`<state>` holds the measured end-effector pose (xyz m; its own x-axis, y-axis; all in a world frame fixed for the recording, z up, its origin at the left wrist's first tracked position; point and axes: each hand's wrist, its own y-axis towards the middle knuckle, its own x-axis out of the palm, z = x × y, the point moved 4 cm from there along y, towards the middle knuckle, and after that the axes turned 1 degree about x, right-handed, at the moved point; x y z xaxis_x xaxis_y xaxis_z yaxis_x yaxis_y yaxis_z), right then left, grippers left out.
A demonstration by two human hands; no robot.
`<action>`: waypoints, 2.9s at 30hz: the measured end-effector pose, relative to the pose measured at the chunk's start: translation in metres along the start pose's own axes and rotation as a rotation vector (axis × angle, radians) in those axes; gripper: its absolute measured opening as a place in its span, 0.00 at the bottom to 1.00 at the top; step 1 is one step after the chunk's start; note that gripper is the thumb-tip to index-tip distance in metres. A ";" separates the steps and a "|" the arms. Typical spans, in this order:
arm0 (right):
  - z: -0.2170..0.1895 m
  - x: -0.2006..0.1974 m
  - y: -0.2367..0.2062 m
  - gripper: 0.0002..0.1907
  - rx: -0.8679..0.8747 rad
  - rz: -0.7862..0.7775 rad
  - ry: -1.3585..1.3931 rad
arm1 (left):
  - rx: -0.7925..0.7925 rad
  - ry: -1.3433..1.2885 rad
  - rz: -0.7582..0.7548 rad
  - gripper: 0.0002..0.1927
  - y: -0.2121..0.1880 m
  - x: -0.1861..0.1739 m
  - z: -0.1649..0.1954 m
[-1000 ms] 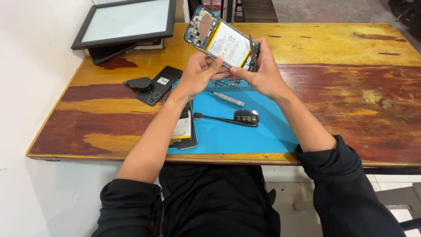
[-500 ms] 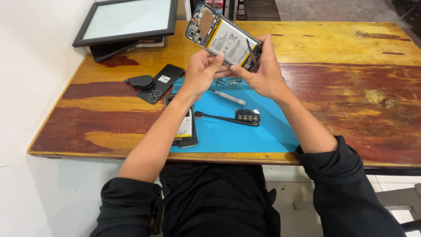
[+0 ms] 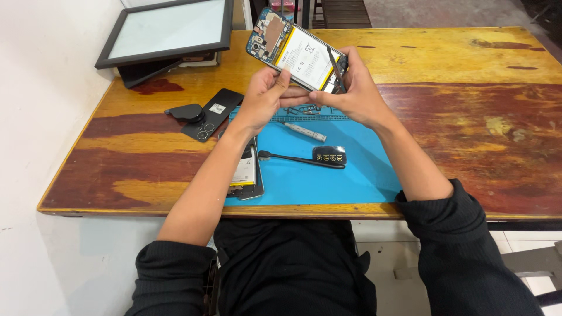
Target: The person holds an opened smartphone and uses a thin pry tool to work around the edges of the battery, gradually lifting it out of the phone body. They set the removed battery on the blue mat and continue prying at the phone's interior with the tool.
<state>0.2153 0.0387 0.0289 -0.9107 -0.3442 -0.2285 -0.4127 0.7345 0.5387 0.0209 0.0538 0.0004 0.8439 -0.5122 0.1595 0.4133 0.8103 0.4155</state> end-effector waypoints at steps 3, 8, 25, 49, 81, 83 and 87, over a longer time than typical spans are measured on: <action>0.002 -0.001 0.000 0.33 0.099 0.022 0.081 | 0.001 -0.041 -0.039 0.25 -0.001 0.001 0.001; -0.001 -0.001 -0.001 0.33 0.057 0.006 0.077 | 0.014 -0.054 -0.071 0.26 -0.001 0.003 0.003; -0.005 0.002 -0.002 0.33 0.037 0.036 0.054 | 0.071 0.019 -0.046 0.30 -0.003 0.004 0.006; 0.001 0.013 -0.002 0.29 0.077 0.058 0.101 | 0.068 -0.008 0.032 0.25 -0.001 -0.005 0.000; 0.014 0.012 -0.001 0.09 0.251 0.060 0.285 | 0.123 -0.003 0.229 0.22 0.000 -0.017 -0.002; 0.014 0.012 -0.001 0.15 0.285 0.070 0.348 | 0.125 -0.001 0.227 0.22 0.000 -0.017 -0.002; 0.014 0.011 -0.001 0.20 0.231 0.062 0.279 | 0.111 0.037 0.218 0.23 0.002 -0.015 -0.004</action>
<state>0.2052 0.0428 0.0142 -0.9074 -0.4178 0.0459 -0.3790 0.8606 0.3401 0.0105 0.0645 -0.0044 0.9220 -0.3158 0.2240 0.1813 0.8633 0.4710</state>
